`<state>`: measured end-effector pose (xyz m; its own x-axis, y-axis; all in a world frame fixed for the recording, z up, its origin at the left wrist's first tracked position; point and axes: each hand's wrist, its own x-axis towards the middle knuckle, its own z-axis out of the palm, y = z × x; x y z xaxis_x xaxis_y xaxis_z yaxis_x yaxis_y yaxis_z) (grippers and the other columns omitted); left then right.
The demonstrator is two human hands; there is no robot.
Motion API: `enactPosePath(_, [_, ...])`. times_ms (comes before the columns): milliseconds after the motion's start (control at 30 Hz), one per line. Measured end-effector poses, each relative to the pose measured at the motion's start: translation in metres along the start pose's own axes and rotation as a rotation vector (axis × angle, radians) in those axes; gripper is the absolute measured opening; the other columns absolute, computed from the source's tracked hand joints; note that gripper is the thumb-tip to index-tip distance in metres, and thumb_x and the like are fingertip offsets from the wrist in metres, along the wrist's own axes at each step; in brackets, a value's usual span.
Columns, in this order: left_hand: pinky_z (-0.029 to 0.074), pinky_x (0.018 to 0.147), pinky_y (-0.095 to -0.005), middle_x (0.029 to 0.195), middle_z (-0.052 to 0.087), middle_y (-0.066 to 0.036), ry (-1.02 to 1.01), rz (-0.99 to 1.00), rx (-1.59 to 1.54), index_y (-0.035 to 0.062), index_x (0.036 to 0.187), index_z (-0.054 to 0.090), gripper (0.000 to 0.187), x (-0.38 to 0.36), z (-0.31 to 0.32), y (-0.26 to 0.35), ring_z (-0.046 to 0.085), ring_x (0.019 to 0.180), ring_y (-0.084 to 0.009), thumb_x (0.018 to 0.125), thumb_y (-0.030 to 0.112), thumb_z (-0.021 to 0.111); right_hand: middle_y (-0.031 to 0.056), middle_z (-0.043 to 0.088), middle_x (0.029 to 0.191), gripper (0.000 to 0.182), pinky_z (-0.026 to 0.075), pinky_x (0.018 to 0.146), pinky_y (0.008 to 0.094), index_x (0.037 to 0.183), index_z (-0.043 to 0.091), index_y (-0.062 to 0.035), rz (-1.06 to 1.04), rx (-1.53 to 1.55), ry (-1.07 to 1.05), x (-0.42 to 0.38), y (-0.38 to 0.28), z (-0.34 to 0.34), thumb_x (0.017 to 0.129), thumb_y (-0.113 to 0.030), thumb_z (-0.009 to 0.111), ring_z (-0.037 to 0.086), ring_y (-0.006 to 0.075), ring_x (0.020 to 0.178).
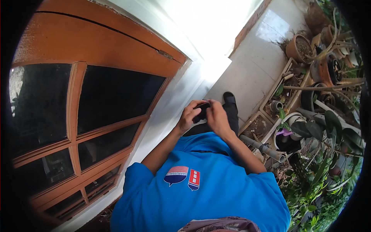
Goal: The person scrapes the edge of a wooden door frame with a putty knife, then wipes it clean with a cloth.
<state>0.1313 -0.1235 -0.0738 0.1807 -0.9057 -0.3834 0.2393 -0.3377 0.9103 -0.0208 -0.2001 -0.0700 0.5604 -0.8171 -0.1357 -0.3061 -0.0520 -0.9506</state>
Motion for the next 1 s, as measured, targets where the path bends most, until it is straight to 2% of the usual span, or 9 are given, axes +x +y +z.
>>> enactPosePath(100, [0.047,0.09,-0.0282,0.111,0.063,-0.013,0.086,0.21,0.269,-0.0047,0.125,0.054,0.052,-0.011,0.014,-0.008,0.058,0.107,-0.0186,0.1,0.04,0.047,0.0199,0.053,0.101,0.046,0.049,0.075,0.0375,0.13,0.047,0.0019,-0.202,-0.231,-0.042,-0.012,-0.007,0.022,0.086,-0.007,0.058,0.058,0.0309,0.087])
enactPosePath(167, [0.046,0.091,-0.0295,0.11,0.063,-0.013,0.218,0.088,0.066,-0.0031,0.129,0.053,0.049,-0.017,0.016,-0.004,0.06,0.103,-0.0189,0.102,0.036,0.043,0.0222,0.052,0.106,0.051,0.05,0.077,0.0383,0.13,0.049,0.0034,-0.365,-0.232,-0.084,-0.014,-0.005,0.031,0.081,-0.007,0.06,0.058,0.0348,0.091])
enactPosePath(267, [0.045,0.094,-0.0304,0.11,0.063,-0.012,0.295,0.087,-0.003,-0.0032,0.127,0.054,0.041,-0.033,0.011,0.008,0.059,0.104,-0.0189,0.103,0.025,0.036,0.0194,0.053,0.101,0.051,0.049,0.078,0.0355,0.128,0.051,0.0045,-0.312,0.192,-0.179,-0.017,-0.009,0.021,0.08,-0.007,0.061,0.058,0.0317,0.091])
enactPosePath(400, [0.044,0.096,-0.0326,0.121,0.056,-0.016,0.292,0.367,0.254,-0.0034,0.123,0.058,0.041,-0.047,0.004,0.005,0.056,0.11,-0.0227,0.102,0.024,0.035,0.0097,0.061,0.105,0.036,0.049,0.077,0.0296,0.123,0.057,0.0017,0.459,0.869,0.009,-0.005,0.01,0.041,0.092,-0.017,0.059,0.058,0.0161,0.095])
enactPosePath(533, [0.041,0.101,-0.0384,0.134,0.045,-0.02,0.163,0.475,0.396,-0.0026,0.127,0.056,0.05,-0.06,-0.003,0.006,0.05,0.12,-0.0274,0.103,0.035,0.033,0.0049,0.064,0.1,0.025,0.05,0.072,0.0279,0.11,0.062,-0.0029,0.563,1.254,-0.303,0.009,-0.007,0.049,0.096,-0.024,0.06,0.06,0.0127,0.087])
enactPosePath(700, [0.03,0.108,-0.0468,0.154,0.021,-0.023,0.229,0.723,0.712,0.0158,0.143,0.045,0.056,-0.061,-0.009,0.01,0.029,0.138,-0.0386,0.103,0.049,0.025,0.0002,0.065,0.084,0.017,0.048,0.067,0.0248,0.104,0.065,-0.0021,0.464,1.239,-0.05,0.033,-0.012,0.075,0.095,-0.016,0.062,0.057,0.0073,0.073])
enactPosePath(767, [0.027,0.11,-0.0528,0.159,0.003,-0.023,0.248,0.818,0.757,0.0311,0.15,0.033,0.052,-0.061,-0.007,0.019,0.022,0.142,-0.0442,0.103,0.051,0.025,0.0004,0.065,0.086,0.019,0.048,0.067,0.0243,0.108,0.064,-0.0007,0.314,1.137,0.1,0.051,-0.016,0.076,0.095,-0.014,0.062,0.057,0.0068,0.073])
enactPosePath(867, [0.021,0.112,-0.056,0.158,0.009,-0.023,0.237,0.803,0.708,0.0277,0.151,0.031,0.056,-0.066,-0.009,0.033,0.026,0.14,-0.0446,0.102,0.053,0.02,0.0053,0.065,0.098,0.028,0.049,0.072,0.0249,0.119,0.06,0.0017,-0.02,0.707,0.372,0.08,-0.029,0.08,0.093,-0.009,0.062,0.059,0.0092,0.079])
enactPosePath(1000, [0.033,0.108,-0.0516,0.154,0.024,-0.023,0.263,0.741,0.679,0.0213,0.149,0.034,0.058,-0.08,-0.016,0.035,0.048,0.126,-0.0365,0.102,0.052,0.021,0.0165,0.06,0.115,0.041,0.049,0.085,0.0364,0.12,0.059,0.0025,-0.716,0.267,0.527,0.12,-0.09,0.07,0.08,0.007,0.06,0.06,0.0293,0.098])
